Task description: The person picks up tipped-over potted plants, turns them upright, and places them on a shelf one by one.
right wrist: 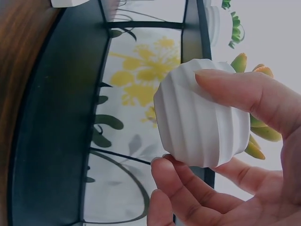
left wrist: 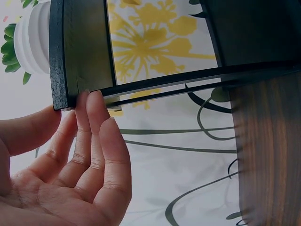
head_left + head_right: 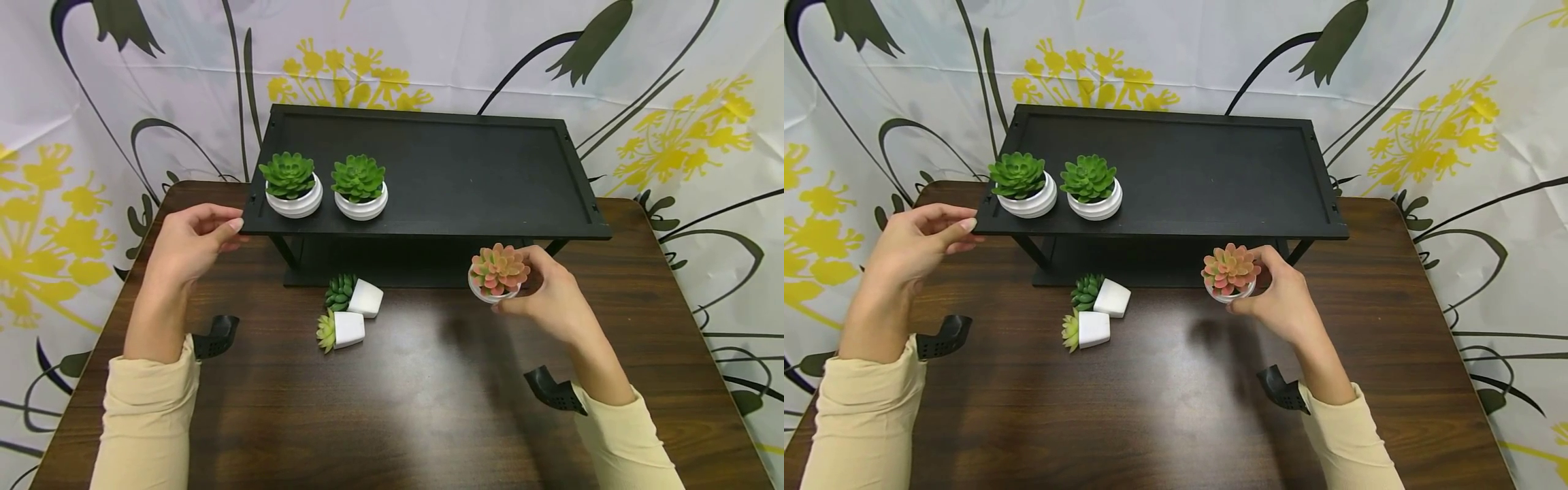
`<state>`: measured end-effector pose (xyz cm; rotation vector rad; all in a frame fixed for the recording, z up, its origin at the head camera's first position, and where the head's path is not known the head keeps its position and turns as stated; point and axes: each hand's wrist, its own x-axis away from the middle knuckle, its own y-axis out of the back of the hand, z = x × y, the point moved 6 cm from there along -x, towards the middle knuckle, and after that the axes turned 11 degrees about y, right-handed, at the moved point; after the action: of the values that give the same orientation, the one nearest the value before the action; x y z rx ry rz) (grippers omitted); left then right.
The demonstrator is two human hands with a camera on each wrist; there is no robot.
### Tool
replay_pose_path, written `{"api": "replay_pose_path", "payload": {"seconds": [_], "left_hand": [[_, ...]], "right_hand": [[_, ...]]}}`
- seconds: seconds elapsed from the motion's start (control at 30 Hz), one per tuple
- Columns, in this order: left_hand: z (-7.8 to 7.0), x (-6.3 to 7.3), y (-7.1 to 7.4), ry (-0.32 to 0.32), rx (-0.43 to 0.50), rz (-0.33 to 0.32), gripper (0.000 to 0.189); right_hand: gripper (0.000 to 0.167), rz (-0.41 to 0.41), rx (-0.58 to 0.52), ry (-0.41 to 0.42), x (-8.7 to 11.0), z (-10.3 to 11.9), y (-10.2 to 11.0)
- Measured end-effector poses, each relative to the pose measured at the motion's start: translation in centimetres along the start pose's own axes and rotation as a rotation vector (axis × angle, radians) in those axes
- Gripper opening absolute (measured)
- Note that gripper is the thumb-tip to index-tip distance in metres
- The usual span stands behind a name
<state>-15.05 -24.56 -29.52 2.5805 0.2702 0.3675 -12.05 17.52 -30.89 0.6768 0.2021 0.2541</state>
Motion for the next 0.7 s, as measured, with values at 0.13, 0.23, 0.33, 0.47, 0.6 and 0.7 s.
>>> {"api": "replay_pose_path", "payload": {"seconds": [0.13,0.23,0.33,0.47,0.6,0.7], "left_hand": [[0.0,0.0,0.0,-0.002,-0.019,-0.011,0.028],[0.0,-0.1,0.0,-0.005,-0.02,-0.011,0.028],[0.0,-0.1,0.0,-0.007,-0.022,-0.014,0.028],[0.0,0.0,0.0,-0.008,-0.022,-0.014,0.028],[0.0,0.0,0.0,-0.011,-0.021,-0.013,0.027],[0.0,0.0,0.0,-0.013,-0.021,-0.015,0.027]], "right_hand": [[0.057,-0.001,0.02,0.011,-0.4,0.5,0.4],[0.055,0.0,0.032,0.009,-0.6,0.7,0.5],[0.053,0.003,0.039,0.008,-0.8,1.0,0.7],[0.051,0.012,0.034,0.002,-1.0,1.5,0.9],[0.051,0.018,0.049,0.006,-1.3,2.1,1.3],[0.051,0.014,0.062,0.016,-1.6,2.4,1.6]]}}
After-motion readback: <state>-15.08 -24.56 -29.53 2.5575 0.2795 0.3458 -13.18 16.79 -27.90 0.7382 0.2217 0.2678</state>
